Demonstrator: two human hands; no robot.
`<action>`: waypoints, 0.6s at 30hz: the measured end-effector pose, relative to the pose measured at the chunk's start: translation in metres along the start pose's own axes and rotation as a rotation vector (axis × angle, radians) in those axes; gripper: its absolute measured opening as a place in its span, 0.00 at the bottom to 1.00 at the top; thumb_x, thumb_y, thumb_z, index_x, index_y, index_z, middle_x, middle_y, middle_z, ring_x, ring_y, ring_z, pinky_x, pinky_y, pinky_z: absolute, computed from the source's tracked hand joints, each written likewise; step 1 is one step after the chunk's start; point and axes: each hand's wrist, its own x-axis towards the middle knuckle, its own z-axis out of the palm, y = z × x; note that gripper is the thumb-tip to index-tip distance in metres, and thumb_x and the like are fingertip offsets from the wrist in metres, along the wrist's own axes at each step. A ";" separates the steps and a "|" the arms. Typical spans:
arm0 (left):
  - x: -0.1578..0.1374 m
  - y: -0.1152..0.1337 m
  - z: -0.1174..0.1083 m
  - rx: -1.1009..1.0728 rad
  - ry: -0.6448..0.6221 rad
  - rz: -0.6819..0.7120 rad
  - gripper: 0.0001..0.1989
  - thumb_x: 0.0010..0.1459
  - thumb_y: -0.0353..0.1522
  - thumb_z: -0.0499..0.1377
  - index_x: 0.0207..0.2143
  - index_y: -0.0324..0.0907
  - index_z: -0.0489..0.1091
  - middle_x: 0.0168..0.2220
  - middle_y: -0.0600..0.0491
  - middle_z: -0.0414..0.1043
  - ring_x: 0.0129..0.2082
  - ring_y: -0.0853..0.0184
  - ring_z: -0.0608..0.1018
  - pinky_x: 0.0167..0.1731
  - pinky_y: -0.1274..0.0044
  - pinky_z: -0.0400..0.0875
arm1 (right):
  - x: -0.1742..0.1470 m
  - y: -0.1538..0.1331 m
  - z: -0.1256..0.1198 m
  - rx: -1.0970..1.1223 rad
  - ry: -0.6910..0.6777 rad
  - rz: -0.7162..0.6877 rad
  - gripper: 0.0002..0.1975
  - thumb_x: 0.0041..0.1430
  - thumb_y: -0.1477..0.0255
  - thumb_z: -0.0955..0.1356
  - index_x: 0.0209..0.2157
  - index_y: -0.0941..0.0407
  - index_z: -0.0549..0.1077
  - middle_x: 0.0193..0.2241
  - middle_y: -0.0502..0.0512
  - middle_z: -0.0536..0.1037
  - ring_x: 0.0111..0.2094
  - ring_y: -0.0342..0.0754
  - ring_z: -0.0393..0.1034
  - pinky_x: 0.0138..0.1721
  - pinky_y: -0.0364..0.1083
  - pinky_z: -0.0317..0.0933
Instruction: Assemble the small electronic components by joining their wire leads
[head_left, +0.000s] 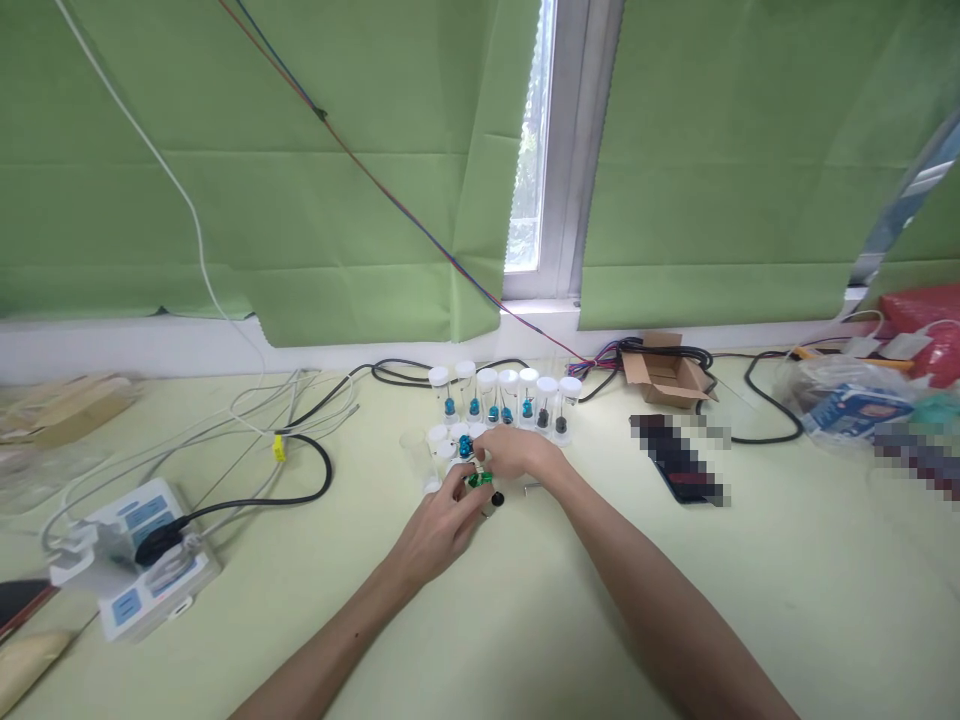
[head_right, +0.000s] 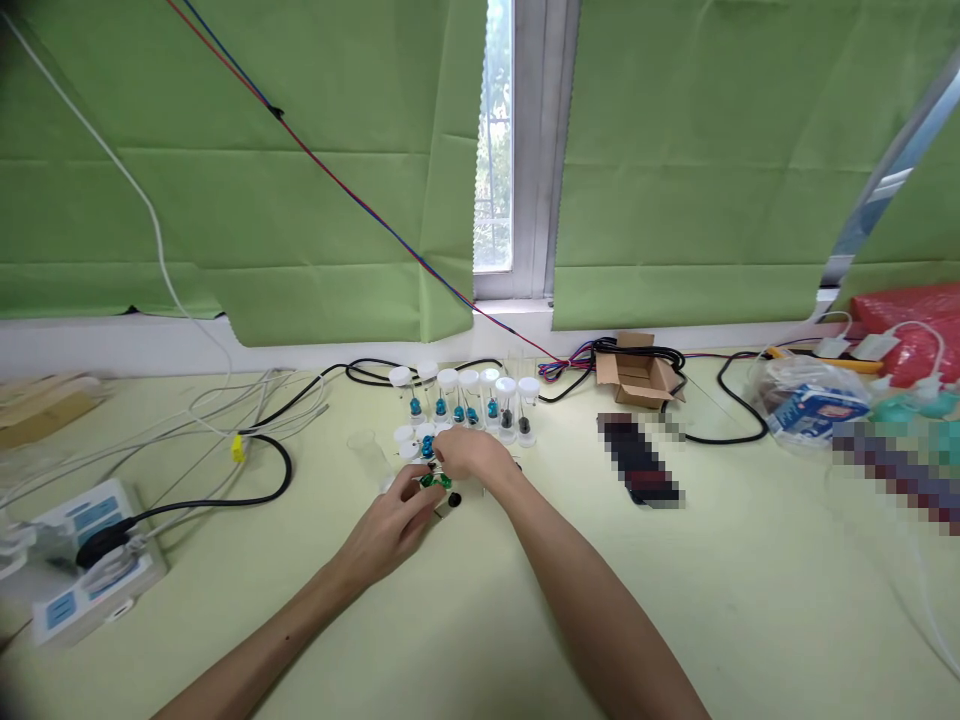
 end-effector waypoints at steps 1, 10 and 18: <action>0.000 0.000 0.000 -0.008 -0.011 -0.014 0.14 0.65 0.27 0.46 0.44 0.45 0.69 0.48 0.45 0.63 0.32 0.68 0.72 0.28 0.77 0.67 | 0.000 0.000 0.000 0.001 -0.004 0.003 0.16 0.58 0.75 0.66 0.48 0.56 0.73 0.49 0.64 0.75 0.46 0.56 0.73 0.33 0.45 0.65; 0.003 -0.001 0.001 -0.044 -0.085 -0.040 0.11 0.68 0.30 0.43 0.44 0.44 0.64 0.37 0.50 0.69 0.29 0.67 0.71 0.27 0.77 0.63 | 0.004 0.001 0.001 0.012 -0.007 0.029 0.16 0.57 0.79 0.66 0.47 0.57 0.74 0.47 0.64 0.75 0.42 0.55 0.74 0.29 0.43 0.62; -0.004 0.004 -0.003 -0.058 -0.087 0.026 0.09 0.67 0.32 0.49 0.49 0.45 0.60 0.37 0.53 0.74 0.30 0.66 0.76 0.28 0.76 0.63 | 0.014 0.012 0.007 0.042 0.109 0.048 0.18 0.58 0.81 0.64 0.49 0.54 0.73 0.48 0.62 0.73 0.45 0.54 0.72 0.32 0.42 0.60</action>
